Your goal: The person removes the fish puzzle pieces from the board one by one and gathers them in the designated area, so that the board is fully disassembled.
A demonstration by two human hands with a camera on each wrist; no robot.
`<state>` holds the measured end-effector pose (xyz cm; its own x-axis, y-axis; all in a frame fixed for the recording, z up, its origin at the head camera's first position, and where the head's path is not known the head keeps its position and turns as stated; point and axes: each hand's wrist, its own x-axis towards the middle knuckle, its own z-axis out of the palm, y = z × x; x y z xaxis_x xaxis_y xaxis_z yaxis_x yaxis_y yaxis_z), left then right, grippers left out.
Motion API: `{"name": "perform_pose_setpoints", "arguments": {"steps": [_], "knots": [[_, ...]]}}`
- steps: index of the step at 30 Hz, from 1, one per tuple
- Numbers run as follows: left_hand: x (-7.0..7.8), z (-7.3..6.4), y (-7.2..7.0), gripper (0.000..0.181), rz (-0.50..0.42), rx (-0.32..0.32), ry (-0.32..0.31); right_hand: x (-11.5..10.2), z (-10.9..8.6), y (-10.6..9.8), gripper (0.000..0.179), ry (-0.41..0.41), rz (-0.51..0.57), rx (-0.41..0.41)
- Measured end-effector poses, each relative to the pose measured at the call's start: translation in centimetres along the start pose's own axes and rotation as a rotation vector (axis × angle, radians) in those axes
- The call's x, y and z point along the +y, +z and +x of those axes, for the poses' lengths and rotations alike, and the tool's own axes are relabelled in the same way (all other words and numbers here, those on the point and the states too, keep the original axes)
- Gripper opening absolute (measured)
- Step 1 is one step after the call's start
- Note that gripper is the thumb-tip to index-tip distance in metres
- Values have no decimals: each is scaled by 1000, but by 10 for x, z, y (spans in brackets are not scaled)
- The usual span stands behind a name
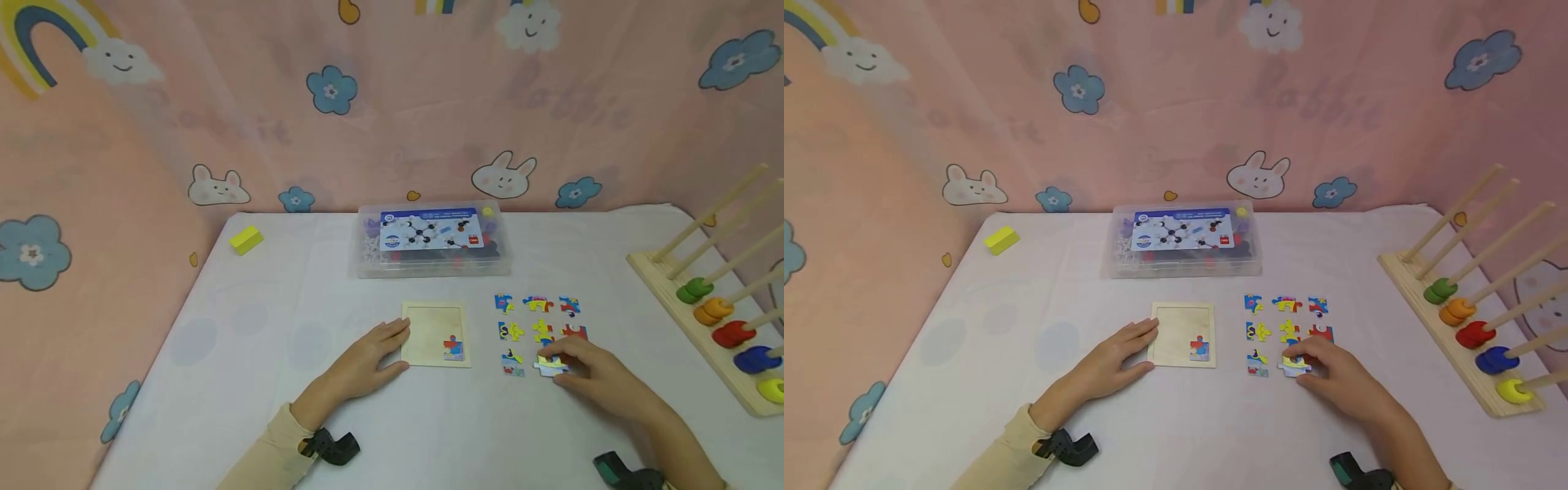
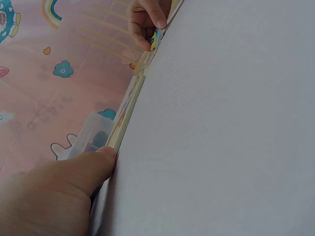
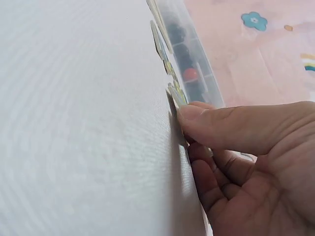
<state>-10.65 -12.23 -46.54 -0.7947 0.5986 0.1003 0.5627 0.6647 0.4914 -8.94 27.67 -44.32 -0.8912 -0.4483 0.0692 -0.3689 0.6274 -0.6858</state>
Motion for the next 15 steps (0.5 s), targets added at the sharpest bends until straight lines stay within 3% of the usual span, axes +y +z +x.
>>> {"name": "perform_pose_setpoints", "arguments": {"steps": [15], "knots": [[0, 0, 0, 60, -6, 17, 12, 2, -2, 4, 34, -20, -34, 28]]}}
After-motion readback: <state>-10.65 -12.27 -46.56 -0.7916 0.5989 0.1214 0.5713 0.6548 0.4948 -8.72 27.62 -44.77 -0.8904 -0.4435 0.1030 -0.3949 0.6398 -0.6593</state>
